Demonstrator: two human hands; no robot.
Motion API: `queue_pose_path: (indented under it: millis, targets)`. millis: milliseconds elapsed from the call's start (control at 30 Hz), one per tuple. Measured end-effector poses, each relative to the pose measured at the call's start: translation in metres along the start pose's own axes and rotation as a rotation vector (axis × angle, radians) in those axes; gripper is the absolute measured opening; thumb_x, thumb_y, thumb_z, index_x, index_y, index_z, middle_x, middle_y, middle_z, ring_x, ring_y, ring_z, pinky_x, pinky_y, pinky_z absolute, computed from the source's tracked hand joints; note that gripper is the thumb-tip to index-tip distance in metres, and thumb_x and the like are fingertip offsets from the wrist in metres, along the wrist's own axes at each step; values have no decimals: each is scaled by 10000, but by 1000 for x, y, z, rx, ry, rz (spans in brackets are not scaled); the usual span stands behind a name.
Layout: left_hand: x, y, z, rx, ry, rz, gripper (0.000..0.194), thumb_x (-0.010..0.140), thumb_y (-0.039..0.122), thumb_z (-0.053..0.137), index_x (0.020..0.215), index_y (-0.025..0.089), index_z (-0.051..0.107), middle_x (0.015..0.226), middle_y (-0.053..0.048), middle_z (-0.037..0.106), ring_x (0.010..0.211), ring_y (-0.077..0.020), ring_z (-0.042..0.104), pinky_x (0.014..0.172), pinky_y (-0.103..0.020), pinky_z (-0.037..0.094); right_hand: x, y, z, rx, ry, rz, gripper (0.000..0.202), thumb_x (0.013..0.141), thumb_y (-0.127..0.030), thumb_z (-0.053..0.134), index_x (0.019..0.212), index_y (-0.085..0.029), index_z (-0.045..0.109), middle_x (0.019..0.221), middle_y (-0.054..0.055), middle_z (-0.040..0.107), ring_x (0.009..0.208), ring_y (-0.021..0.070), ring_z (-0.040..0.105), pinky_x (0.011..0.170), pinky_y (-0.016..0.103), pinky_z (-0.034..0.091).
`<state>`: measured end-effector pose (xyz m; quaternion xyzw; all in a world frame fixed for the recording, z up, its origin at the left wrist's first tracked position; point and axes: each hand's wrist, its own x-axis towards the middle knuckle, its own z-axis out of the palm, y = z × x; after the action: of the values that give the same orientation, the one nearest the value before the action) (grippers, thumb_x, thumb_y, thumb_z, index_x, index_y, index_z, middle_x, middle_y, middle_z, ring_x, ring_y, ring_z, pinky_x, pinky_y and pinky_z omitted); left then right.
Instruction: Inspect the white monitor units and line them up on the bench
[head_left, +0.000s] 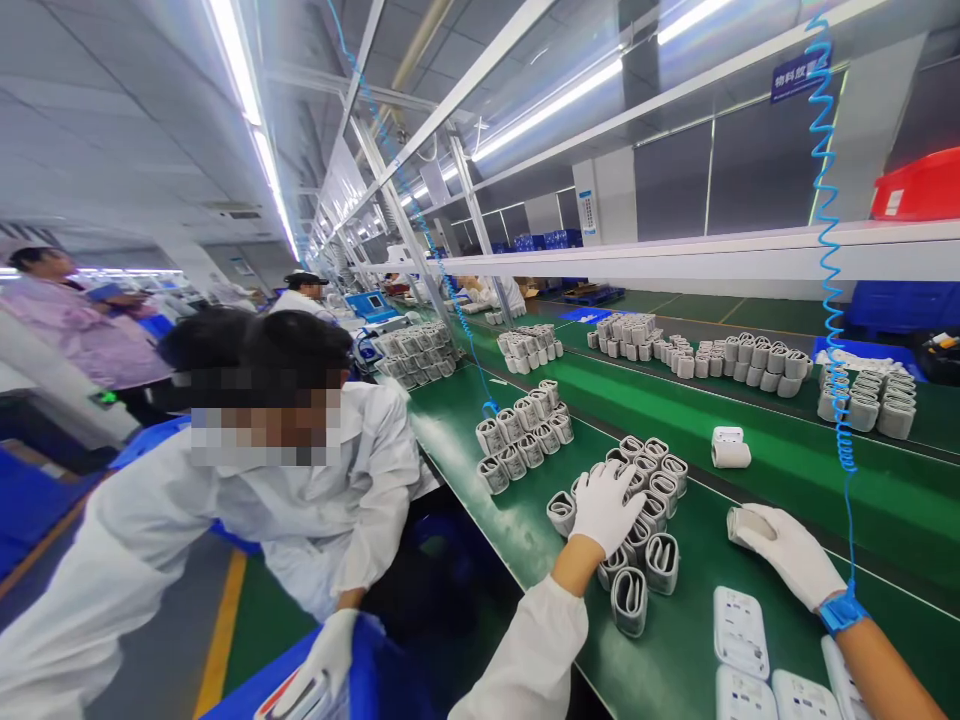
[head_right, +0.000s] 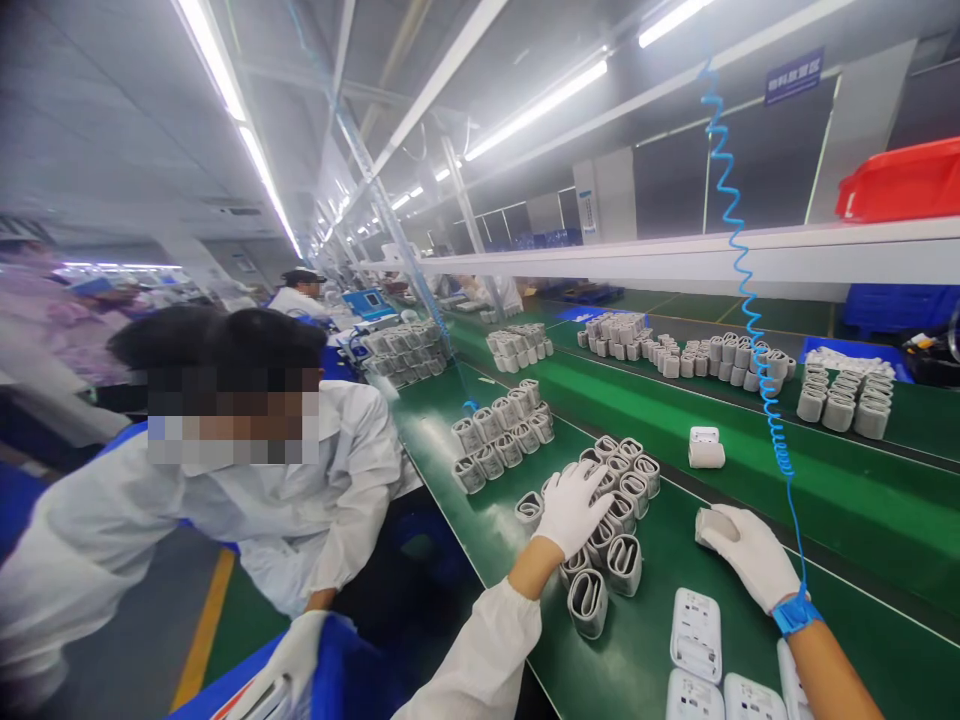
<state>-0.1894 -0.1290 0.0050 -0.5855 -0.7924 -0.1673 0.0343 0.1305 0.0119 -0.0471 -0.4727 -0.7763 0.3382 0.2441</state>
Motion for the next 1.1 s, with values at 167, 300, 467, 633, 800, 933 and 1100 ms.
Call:
queue_pose_path:
  millis: [167, 300, 467, 633, 800, 933, 1100]
  targets:
    - [3, -2, 7, -57, 86, 33, 432, 1025, 407, 712, 1447, 315, 726, 1572, -113, 668, 1452, -404, 583, 1240, -711, 414, 4, 5, 0, 15, 7, -7, 749, 802, -723, 673, 1316, -189, 782, 1352, 156, 770, 1264, 410, 702, 1191, 554, 490]
    - [5, -8, 9, -268, 239, 47, 339, 1022, 289, 677, 1340, 232, 780, 1478, -130, 738, 1391, -357, 663, 1243, -638, 485, 5, 0, -5, 31, 6, -2, 762, 790, -720, 687, 1327, -185, 770, 1382, 158, 759, 1305, 415, 683, 1222, 578, 468]
    - [-38, -30, 10, -542, 589, 109, 372, 1102, 234, 508, 1388, 233, 745, 1485, -94, 743, 1484, -284, 626, 1295, -576, 485, 4, -10, -11, 39, -7, 24, 753, 796, -716, 703, 1323, -182, 759, 1386, 157, 757, 1297, 405, 697, 1235, 576, 475]
    - [-100, -42, 28, -684, 455, 79, 396, 1111, 281, 549, 1481, 260, 690, 1508, -89, 730, 1413, -265, 691, 1245, -512, 562, 5, -9, -14, 61, -17, 33, 720, 791, -718, 745, 1304, -214, 762, 1401, 133, 757, 1331, 409, 689, 1257, 583, 469]
    - [-100, -42, 37, -771, 300, 40, 445, 1139, 356, 506, 1552, 257, 642, 1603, -100, 662, 1515, -278, 613, 1324, -529, 477, 6, -5, -14, 42, -9, 43, 708, 800, -705, 744, 1317, -221, 759, 1418, 132, 751, 1339, 399, 689, 1267, 574, 466]
    - [-88, -43, 33, -839, 242, 29, 448, 1157, 384, 473, 1554, 256, 637, 1631, -85, 641, 1541, -258, 589, 1354, -507, 433, 6, -3, -15, 49, -2, 46, 720, 792, -716, 744, 1318, -224, 757, 1427, 128, 749, 1353, 397, 686, 1270, 571, 469]
    - [-88, -40, 27, -825, 233, 31, 444, 1163, 368, 454, 1553, 255, 634, 1639, -74, 635, 1557, -238, 572, 1361, -494, 417, 6, 2, -16, 39, -26, 30, 718, 853, -692, 732, 1390, -215, 734, 1475, 128, 724, 1384, 382, 673, 1290, 550, 457]
